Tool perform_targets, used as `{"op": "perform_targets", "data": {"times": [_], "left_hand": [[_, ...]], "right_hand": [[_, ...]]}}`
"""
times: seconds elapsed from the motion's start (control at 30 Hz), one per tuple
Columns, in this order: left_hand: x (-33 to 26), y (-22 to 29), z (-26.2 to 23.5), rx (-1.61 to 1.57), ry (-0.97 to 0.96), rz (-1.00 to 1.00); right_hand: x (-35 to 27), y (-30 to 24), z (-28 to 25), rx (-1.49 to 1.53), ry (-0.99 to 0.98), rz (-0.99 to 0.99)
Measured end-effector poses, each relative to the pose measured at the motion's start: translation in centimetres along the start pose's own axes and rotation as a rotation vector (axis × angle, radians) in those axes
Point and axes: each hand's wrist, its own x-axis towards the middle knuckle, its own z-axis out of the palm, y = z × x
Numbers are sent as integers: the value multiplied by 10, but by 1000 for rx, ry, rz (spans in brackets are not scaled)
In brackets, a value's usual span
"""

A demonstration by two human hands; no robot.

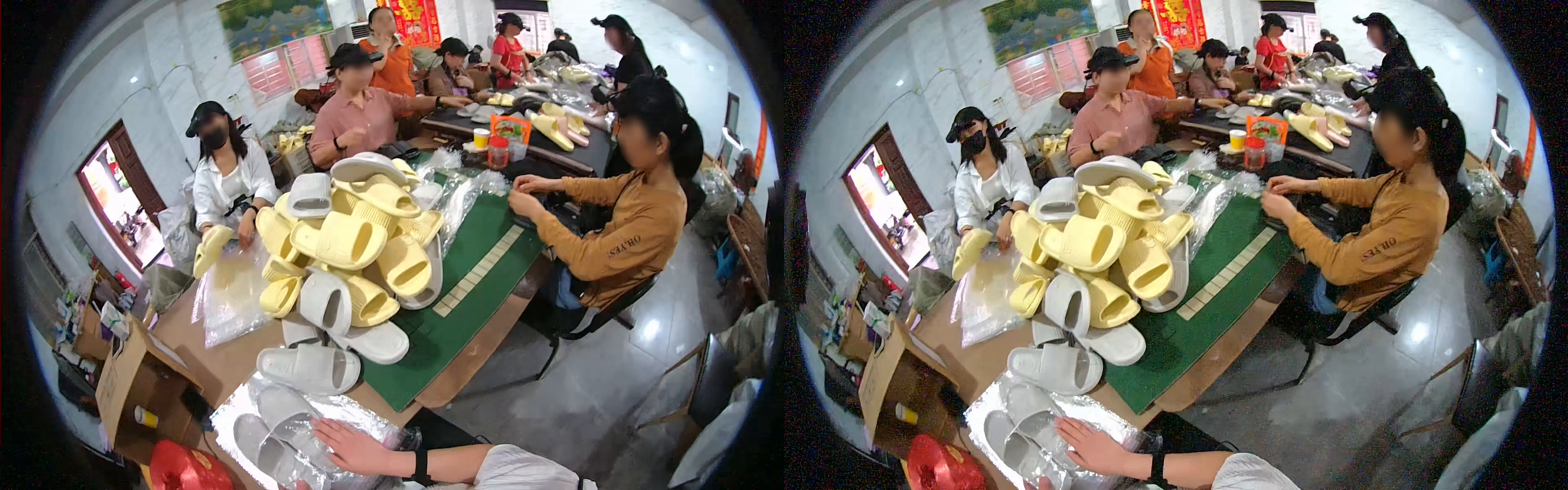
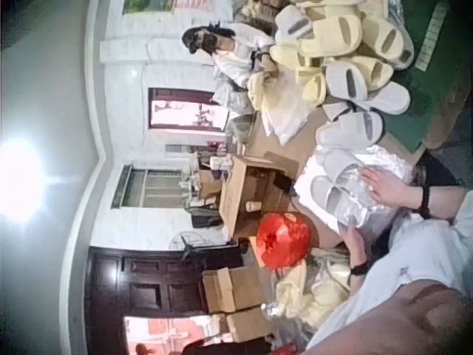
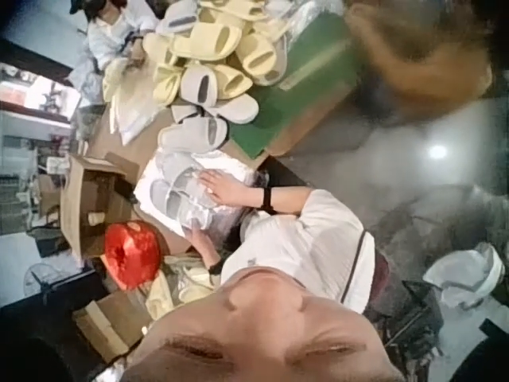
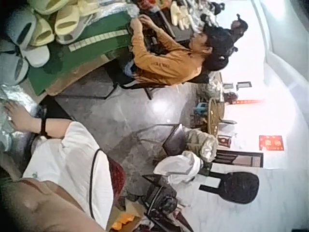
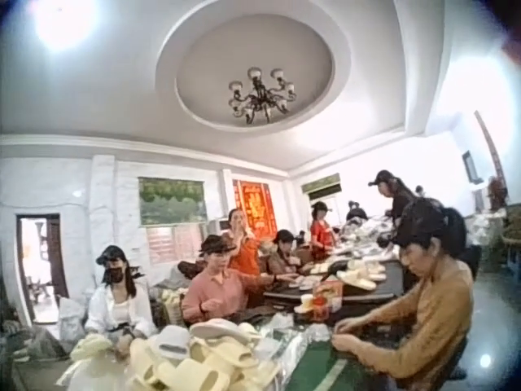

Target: The recorder is packing finished slippers into plastic bags at a shared workspace.

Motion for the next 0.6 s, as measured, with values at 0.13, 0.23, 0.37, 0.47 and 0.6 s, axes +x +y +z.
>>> {"op": "perform_targets", "data": {"times": [0.13, 0.23, 0.37, 0.47, 0.6], "left_hand": [[0, 8, 6, 0, 7, 74], [7, 3, -2, -3, 13, 37], [-4, 27, 10, 19, 13, -7], [-5, 22, 12, 27, 50, 16], [6, 5, -5, 134, -15, 42]], "right_hand": [[5, 2, 6, -27, -15, -22], [7, -1, 5, -19, -21, -1], [9, 0, 9, 3, -34, -6], [11, 0, 4, -2, -46, -16], [5, 2, 7, -8, -13, 0]]}}
